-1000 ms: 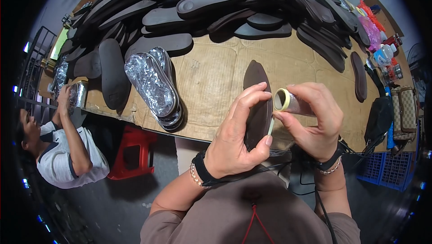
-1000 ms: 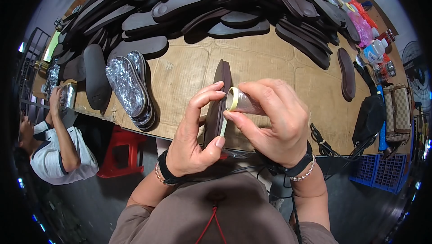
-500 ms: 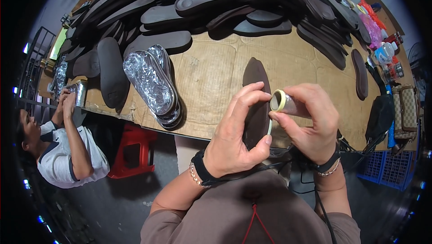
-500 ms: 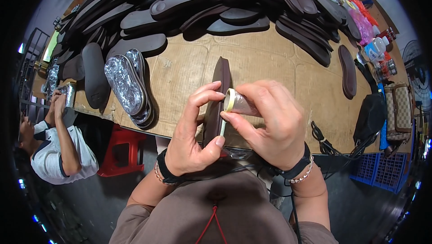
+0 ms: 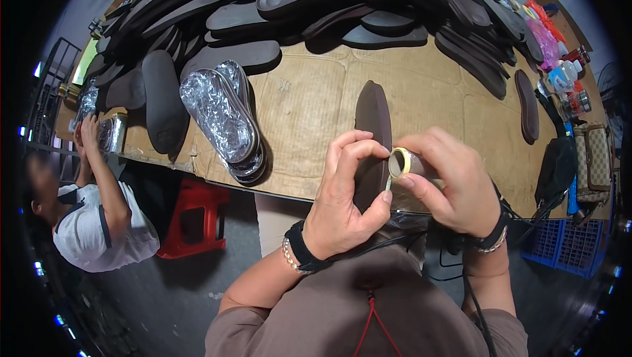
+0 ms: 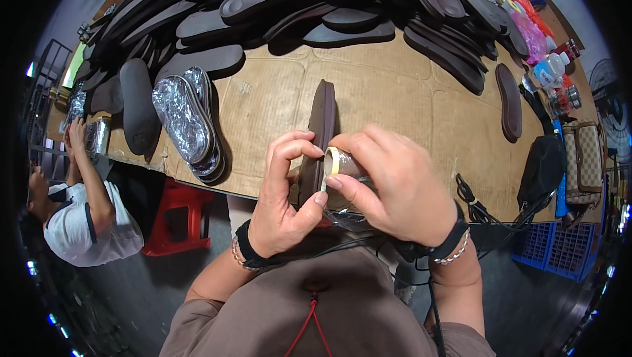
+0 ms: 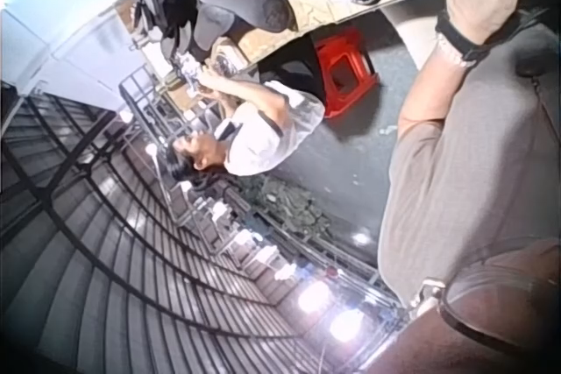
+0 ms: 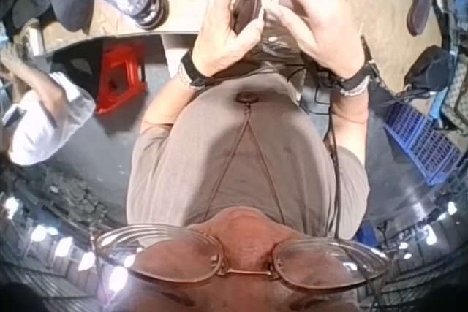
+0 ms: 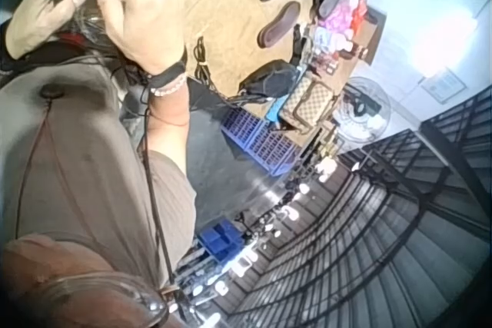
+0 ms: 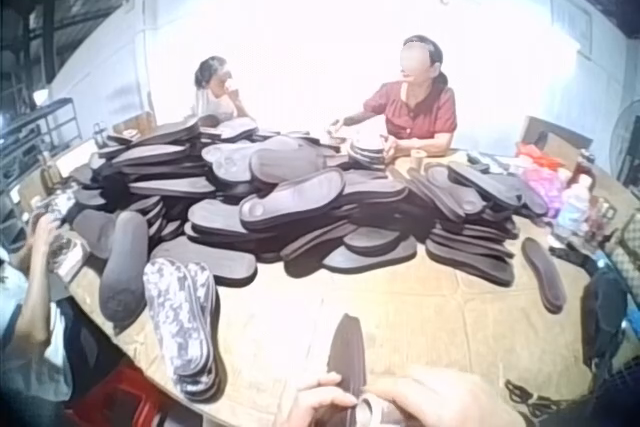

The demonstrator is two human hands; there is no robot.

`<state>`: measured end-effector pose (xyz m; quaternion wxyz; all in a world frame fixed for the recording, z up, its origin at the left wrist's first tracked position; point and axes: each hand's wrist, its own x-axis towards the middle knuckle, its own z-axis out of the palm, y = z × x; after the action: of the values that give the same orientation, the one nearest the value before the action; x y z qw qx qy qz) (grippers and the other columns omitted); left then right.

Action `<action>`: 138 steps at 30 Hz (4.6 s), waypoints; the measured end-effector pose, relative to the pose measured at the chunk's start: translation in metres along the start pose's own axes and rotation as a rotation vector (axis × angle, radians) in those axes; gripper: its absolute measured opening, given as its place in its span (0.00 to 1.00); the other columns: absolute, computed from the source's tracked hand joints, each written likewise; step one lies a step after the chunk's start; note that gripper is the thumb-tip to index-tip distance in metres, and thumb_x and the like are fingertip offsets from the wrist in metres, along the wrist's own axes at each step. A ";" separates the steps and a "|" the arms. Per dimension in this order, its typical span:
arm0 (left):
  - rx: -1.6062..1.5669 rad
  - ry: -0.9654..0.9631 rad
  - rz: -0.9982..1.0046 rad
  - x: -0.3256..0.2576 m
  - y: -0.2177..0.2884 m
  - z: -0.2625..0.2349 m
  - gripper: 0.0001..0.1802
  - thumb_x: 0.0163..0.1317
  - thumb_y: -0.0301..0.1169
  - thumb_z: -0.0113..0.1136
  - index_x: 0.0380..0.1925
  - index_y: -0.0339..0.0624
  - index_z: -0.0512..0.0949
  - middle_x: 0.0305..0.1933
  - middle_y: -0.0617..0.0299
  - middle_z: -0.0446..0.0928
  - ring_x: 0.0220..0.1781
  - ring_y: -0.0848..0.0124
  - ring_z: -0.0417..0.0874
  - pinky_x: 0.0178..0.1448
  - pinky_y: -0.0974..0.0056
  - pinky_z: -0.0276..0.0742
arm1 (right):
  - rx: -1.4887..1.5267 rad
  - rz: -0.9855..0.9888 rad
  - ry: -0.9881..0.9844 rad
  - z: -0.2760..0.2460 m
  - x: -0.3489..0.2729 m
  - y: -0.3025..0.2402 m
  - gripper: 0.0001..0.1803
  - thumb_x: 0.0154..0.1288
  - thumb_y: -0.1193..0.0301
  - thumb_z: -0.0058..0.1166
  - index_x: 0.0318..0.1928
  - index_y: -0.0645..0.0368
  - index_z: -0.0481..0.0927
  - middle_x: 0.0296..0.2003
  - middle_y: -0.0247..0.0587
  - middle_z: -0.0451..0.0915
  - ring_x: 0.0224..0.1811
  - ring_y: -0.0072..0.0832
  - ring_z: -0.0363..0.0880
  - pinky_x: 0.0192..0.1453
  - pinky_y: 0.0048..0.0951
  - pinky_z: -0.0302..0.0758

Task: Applying adhesive and plastic wrapping to shoe soles at a manufacturing station.

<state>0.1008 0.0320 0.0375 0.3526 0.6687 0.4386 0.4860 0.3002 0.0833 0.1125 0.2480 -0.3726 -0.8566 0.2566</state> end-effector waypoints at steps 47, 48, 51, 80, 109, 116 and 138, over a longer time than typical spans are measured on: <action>0.052 0.081 -0.082 0.003 -0.004 0.008 0.30 0.58 0.26 0.64 0.61 0.38 0.67 0.58 0.45 0.67 0.64 0.48 0.71 0.69 0.52 0.69 | 0.131 -0.014 0.286 0.022 0.011 0.027 0.19 0.51 0.74 0.77 0.44 0.61 0.86 0.34 0.41 0.81 0.33 0.31 0.82 0.35 0.30 0.78; 0.039 0.083 -0.090 0.003 -0.005 0.008 0.30 0.57 0.26 0.64 0.61 0.38 0.67 0.58 0.45 0.67 0.63 0.48 0.71 0.69 0.52 0.70 | 0.092 -0.009 0.322 0.026 0.011 0.028 0.19 0.51 0.73 0.77 0.44 0.61 0.86 0.34 0.41 0.81 0.33 0.32 0.82 0.35 0.30 0.78; 0.040 0.089 -0.092 0.002 -0.005 0.007 0.30 0.57 0.25 0.64 0.60 0.38 0.67 0.58 0.45 0.67 0.63 0.48 0.72 0.69 0.52 0.70 | 0.030 -0.016 0.359 0.030 0.014 0.031 0.20 0.50 0.72 0.78 0.44 0.60 0.86 0.34 0.40 0.81 0.33 0.33 0.82 0.36 0.31 0.78; 0.186 -0.018 -0.206 0.026 0.008 -0.005 0.23 0.60 0.30 0.64 0.52 0.35 0.68 0.48 0.44 0.71 0.50 0.45 0.76 0.58 0.49 0.75 | -0.231 -0.040 0.108 0.021 0.016 0.024 0.21 0.63 0.64 0.69 0.52 0.58 0.78 0.38 0.47 0.81 0.40 0.44 0.83 0.43 0.42 0.78; 0.255 -0.086 -0.317 0.035 0.004 -0.009 0.26 0.60 0.32 0.68 0.55 0.39 0.67 0.52 0.49 0.74 0.48 0.56 0.82 0.53 0.54 0.83 | -0.215 -0.060 0.436 0.035 0.025 0.045 0.18 0.52 0.73 0.74 0.44 0.58 0.85 0.38 0.41 0.82 0.38 0.41 0.82 0.42 0.38 0.79; 0.276 -0.087 -0.289 0.036 0.004 -0.007 0.27 0.60 0.33 0.68 0.55 0.38 0.67 0.52 0.49 0.74 0.50 0.56 0.81 0.56 0.55 0.81 | -0.312 -0.104 0.460 0.034 0.024 0.045 0.19 0.51 0.73 0.74 0.45 0.57 0.84 0.39 0.41 0.81 0.38 0.40 0.81 0.42 0.38 0.78; 0.282 -0.461 -0.269 0.100 -0.032 -0.028 0.62 0.56 0.54 0.63 0.80 0.31 0.43 0.74 0.19 0.57 0.71 0.34 0.73 0.75 0.52 0.71 | -0.254 0.007 0.289 0.019 0.032 0.039 0.17 0.54 0.72 0.71 0.44 0.59 0.81 0.35 0.40 0.78 0.39 0.43 0.79 0.46 0.40 0.77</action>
<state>0.0805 0.1378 0.0508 0.4078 0.7396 0.4949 0.2044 0.2893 0.1263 0.0809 0.3187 -0.4367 -0.8363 0.0909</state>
